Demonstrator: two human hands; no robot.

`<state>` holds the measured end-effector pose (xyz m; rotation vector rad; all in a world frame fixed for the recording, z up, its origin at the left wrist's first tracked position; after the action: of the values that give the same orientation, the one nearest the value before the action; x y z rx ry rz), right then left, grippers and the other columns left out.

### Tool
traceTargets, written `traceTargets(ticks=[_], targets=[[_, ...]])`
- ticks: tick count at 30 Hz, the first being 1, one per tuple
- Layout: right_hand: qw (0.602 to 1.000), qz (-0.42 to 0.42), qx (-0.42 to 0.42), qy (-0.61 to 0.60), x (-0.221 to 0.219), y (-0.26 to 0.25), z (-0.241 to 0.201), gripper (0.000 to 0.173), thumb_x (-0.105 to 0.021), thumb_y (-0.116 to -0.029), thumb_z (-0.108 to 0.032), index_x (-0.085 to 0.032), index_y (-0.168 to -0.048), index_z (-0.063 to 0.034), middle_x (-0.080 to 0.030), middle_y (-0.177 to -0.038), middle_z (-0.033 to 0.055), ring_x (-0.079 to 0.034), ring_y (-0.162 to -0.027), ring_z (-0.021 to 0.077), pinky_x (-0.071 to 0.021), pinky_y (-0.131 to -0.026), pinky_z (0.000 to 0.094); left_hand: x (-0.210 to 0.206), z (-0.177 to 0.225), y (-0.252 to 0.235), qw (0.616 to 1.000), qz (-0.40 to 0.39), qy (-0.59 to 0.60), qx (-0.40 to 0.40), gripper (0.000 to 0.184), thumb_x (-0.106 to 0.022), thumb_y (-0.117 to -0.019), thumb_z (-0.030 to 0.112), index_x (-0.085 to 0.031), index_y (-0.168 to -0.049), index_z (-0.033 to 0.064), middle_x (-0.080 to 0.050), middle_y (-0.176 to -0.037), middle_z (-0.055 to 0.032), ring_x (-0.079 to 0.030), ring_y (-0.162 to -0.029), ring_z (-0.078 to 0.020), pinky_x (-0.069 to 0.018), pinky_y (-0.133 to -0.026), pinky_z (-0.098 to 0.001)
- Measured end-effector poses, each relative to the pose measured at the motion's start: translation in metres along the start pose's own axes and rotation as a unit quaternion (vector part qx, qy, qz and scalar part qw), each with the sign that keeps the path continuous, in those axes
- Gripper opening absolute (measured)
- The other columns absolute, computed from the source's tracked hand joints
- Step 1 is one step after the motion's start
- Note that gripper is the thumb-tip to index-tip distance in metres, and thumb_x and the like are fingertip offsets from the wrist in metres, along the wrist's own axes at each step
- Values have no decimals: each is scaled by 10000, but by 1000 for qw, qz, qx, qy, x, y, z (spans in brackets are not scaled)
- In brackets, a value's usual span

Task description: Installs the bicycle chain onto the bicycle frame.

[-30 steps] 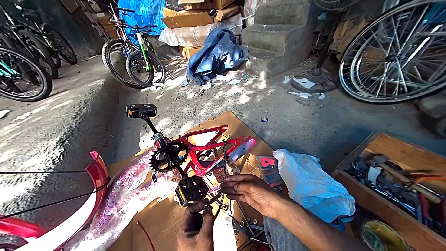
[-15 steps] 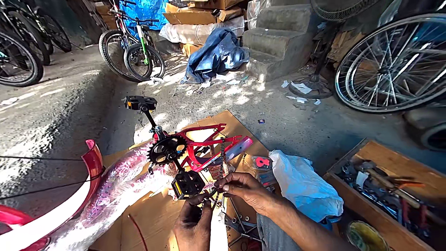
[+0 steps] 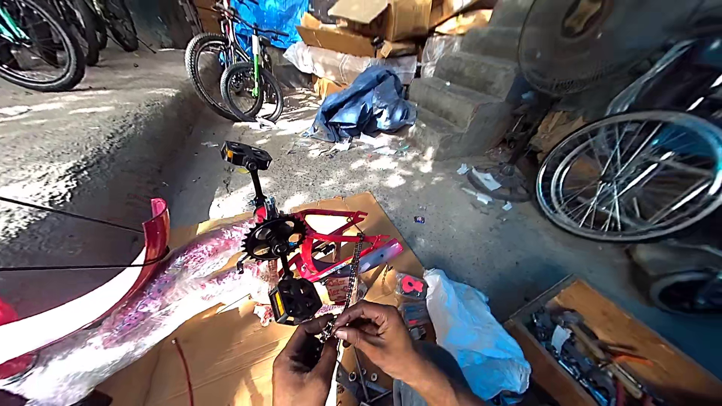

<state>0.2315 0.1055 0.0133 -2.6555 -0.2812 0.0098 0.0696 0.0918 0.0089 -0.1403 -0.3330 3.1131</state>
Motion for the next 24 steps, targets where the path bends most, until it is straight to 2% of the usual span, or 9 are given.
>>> traceTargets(ticks=[11,17,19,24], targets=[[1000,14,-12,11,-1,-1,5,117,-701,-958,-39,-734,-1048,27,-731,-1024,114,-723,-873,174,-640,-800,332,3,-2,1,1000,11,-1,-1,240,-689,-873,-12,-728,-1110,-8,-734,-929,-95,-624,-637,-138,-535,-560,-249],[999,48,6,22,-5,-2,6,114,-731,-933,-33,-752,-1032,19,-721,-1042,121,-719,-902,177,-642,-797,317,5,0,1,1000,4,10,2,237,-693,-886,-2,-723,-1120,-23,-745,-959,-113,-664,-688,-146,-565,-607,-254],[998,55,18,38,-4,0,6,116,-742,-928,-39,-767,-1031,8,-729,-1048,114,-723,-910,170,-644,-795,305,4,0,1,1000,1,8,-4,228,-693,-895,9,-725,-1118,-27,-741,-945,-108,-645,-665,-138,-550,-588,-248],[999,15,25,36,-2,3,2,197,-666,-988,-59,-760,-1149,3,-708,-1134,126,-697,-1016,168,-624,-849,297,5,5,1,1000,12,11,-6,215,-703,-902,11,-730,-1111,-33,-740,-908,-107,-643,-650,-132,-548,-580,-240]])
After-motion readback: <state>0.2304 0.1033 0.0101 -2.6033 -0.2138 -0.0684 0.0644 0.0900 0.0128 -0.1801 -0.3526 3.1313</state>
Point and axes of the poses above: each hand's wrist, its own y-axis away from the middle knuckle, its own x-axis out of the back of the hand, z = x × y, the point moved 4 cm from there along -y, towards the middle knuckle
